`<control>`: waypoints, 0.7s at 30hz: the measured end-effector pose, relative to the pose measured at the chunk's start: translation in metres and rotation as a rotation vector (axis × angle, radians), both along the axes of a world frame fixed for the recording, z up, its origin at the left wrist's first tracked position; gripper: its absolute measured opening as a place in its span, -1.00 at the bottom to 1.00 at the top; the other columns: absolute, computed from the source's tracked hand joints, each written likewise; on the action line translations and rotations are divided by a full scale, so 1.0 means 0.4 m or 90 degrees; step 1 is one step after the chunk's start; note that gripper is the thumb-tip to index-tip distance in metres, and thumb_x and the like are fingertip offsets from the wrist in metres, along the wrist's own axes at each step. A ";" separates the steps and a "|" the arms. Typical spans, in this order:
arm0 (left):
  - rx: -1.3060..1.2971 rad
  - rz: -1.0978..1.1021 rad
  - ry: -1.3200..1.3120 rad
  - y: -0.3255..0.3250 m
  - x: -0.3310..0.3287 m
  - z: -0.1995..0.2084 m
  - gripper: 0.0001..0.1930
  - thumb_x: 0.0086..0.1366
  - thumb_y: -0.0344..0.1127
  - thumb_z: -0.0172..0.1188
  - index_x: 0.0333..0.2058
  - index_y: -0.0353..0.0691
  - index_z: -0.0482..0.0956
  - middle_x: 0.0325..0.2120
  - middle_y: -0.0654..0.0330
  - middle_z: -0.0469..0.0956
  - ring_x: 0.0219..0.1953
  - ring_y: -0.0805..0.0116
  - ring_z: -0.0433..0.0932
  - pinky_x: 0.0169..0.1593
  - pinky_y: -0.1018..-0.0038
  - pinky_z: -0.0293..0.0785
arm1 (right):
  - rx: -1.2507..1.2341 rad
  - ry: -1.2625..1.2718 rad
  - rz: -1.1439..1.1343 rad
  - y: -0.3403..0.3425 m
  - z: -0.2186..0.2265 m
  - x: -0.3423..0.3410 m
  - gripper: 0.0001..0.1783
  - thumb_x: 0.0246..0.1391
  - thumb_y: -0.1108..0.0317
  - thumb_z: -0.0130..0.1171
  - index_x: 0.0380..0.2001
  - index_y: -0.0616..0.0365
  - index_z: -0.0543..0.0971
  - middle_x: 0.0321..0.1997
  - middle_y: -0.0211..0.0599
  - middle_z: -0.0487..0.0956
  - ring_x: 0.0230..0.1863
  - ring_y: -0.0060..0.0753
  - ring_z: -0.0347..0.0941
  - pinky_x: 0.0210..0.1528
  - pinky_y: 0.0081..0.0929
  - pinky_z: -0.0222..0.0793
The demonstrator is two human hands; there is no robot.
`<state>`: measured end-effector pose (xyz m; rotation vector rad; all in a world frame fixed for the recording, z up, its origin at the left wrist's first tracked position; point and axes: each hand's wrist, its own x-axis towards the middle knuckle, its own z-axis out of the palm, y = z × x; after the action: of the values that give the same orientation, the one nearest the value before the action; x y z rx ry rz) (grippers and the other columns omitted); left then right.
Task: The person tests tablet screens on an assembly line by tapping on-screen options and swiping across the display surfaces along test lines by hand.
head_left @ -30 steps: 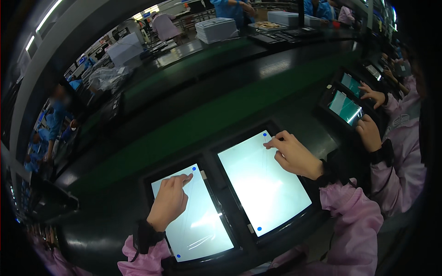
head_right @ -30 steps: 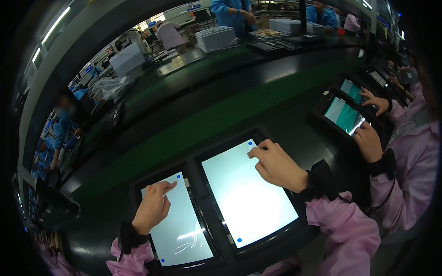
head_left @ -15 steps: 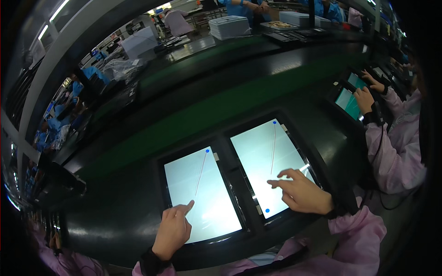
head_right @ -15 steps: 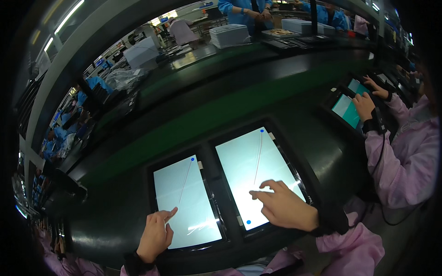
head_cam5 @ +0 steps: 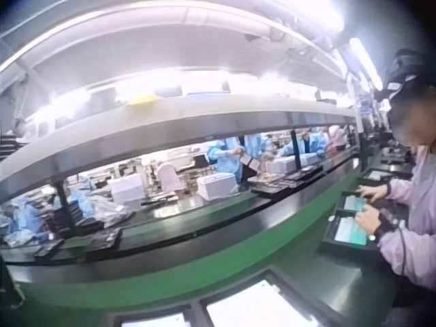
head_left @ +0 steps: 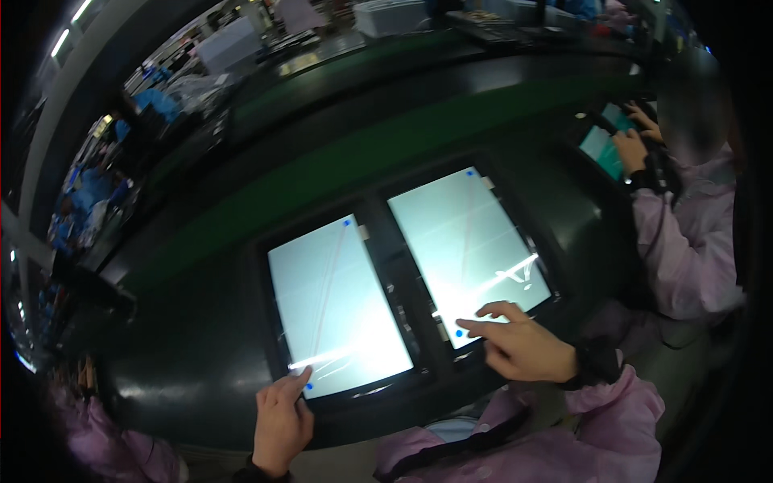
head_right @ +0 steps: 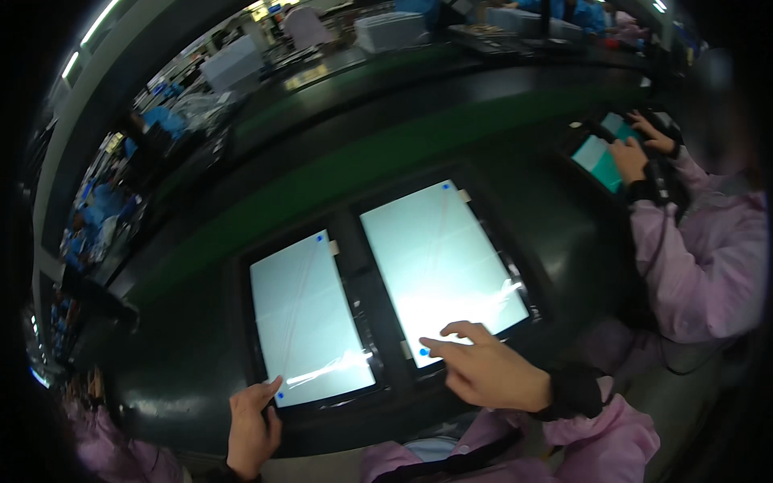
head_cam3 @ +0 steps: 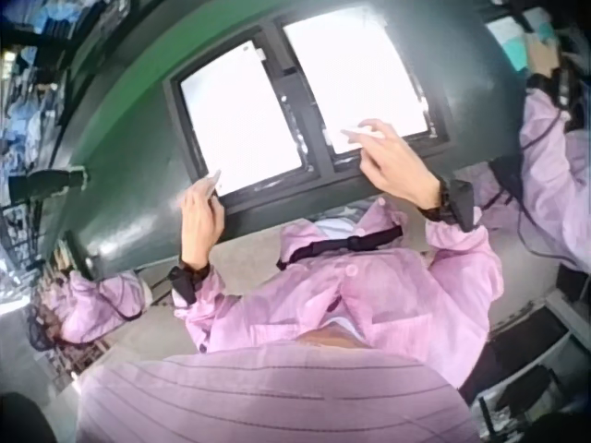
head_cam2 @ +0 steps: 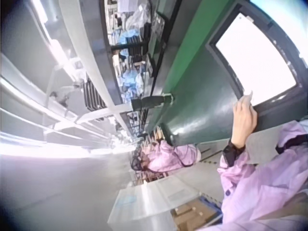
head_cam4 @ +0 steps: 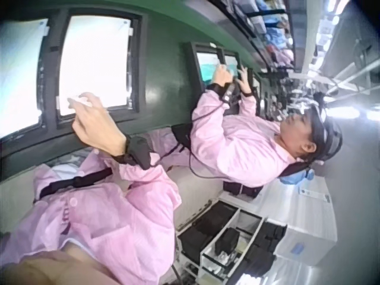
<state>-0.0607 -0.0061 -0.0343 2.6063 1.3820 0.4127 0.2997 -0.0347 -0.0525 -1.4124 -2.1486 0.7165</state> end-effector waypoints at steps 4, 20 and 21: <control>-0.026 0.033 -0.027 -0.026 -0.015 -0.004 -0.41 0.01 -0.65 0.07 0.10 -0.19 0.41 -0.20 0.10 0.45 -0.11 0.15 0.44 0.01 0.30 0.26 | 0.090 -0.021 -0.001 -0.003 -0.009 -0.004 -0.42 -0.12 0.56 0.08 0.09 0.16 0.44 -0.37 -0.24 0.56 0.12 -0.08 0.31 -0.09 -0.31 0.41; 0.004 0.031 -0.026 -0.053 -0.044 -0.035 -0.57 0.17 -0.57 0.08 0.05 -0.22 0.43 -0.08 0.05 0.50 -0.07 0.08 0.47 -0.01 0.23 0.27 | 0.154 -0.035 0.041 -0.006 -0.025 0.003 -0.44 -0.10 0.50 0.11 0.08 0.11 0.46 -0.17 -0.44 0.63 0.11 -0.21 0.33 -0.03 -0.42 0.38; 0.018 0.033 -0.031 -0.054 -0.044 -0.038 -0.57 0.16 -0.56 0.09 0.05 -0.22 0.43 -0.08 0.05 0.50 -0.07 0.07 0.46 0.00 0.23 0.27 | 0.170 0.000 0.024 -0.007 -0.024 -0.001 -0.46 -0.12 0.55 0.11 0.05 0.16 0.46 0.02 -0.39 0.58 0.10 -0.23 0.34 0.00 -0.47 0.40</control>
<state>-0.0784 -0.0278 -0.0493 2.5699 1.4415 0.5028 0.2992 -0.0373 -0.0623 -1.2347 -2.1816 0.4213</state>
